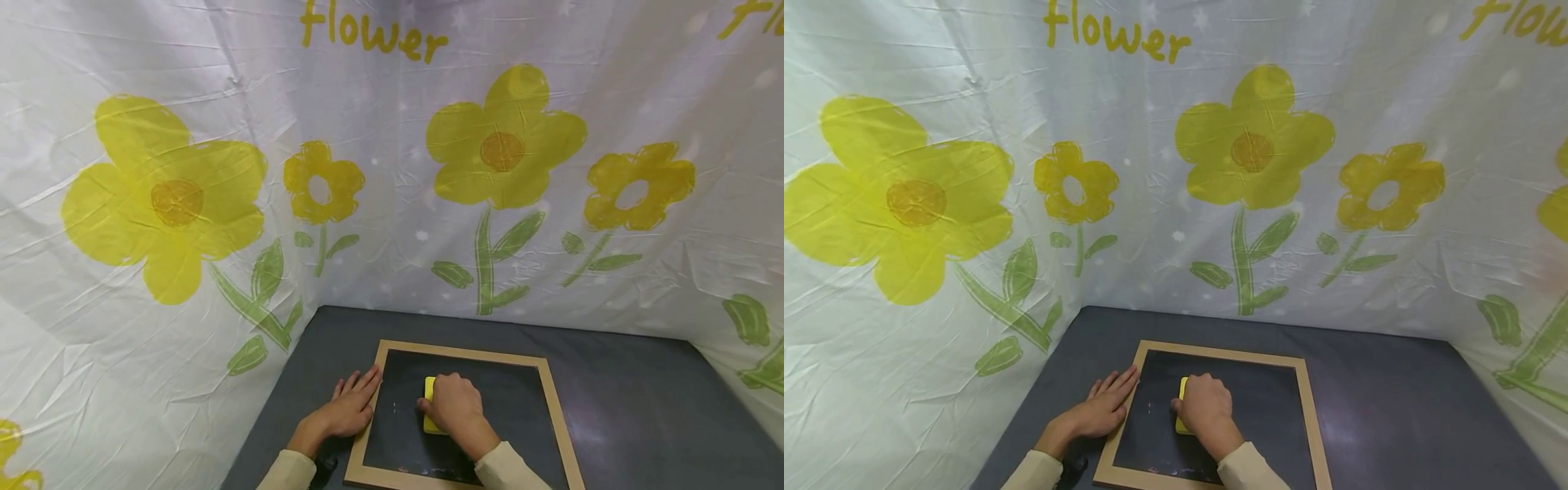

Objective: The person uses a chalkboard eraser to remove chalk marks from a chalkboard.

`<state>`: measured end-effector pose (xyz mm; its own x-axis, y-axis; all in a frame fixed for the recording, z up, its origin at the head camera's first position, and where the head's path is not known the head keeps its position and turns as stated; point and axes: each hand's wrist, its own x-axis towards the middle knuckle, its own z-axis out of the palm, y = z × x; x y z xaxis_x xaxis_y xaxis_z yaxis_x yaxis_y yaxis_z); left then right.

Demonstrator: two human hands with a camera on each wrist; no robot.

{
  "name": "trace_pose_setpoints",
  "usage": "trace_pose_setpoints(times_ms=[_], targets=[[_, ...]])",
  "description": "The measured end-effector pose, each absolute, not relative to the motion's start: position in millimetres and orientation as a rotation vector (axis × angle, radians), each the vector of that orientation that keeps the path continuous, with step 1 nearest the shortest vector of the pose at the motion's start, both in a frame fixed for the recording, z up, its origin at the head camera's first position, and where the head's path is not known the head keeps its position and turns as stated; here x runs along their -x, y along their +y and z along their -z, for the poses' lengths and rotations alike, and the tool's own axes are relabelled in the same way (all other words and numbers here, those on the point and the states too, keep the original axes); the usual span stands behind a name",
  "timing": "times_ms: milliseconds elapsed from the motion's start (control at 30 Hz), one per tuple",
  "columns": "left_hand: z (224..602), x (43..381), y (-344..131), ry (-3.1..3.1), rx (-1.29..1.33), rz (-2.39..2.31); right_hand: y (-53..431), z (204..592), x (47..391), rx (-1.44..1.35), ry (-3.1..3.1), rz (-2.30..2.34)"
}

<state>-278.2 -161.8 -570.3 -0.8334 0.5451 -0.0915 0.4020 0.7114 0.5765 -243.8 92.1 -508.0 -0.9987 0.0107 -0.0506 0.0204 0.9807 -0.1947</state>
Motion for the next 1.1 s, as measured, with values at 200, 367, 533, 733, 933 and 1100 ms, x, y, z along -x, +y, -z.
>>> trace_pose_setpoints(times_ms=[200,367,533,733,933,1100], targets=[[565,277,-159,2.668,-0.730,-0.782,81,507,244,0.000,3.089,0.299],[558,273,-156,2.691,-0.707,-0.737,72,509,245,0.012,3.088,0.295],[560,272,-156,2.700,-0.699,-0.732,67,511,246,0.033,3.094,0.292],[567,276,-158,2.682,-0.721,-0.769,61,510,246,0.058,3.086,0.294],[573,279,-161,2.669,-0.772,-0.828,55,510,248,0.091,3.085,0.321],[564,275,-158,2.670,-0.744,-0.782,50,512,250,0.130,3.070,0.359]])
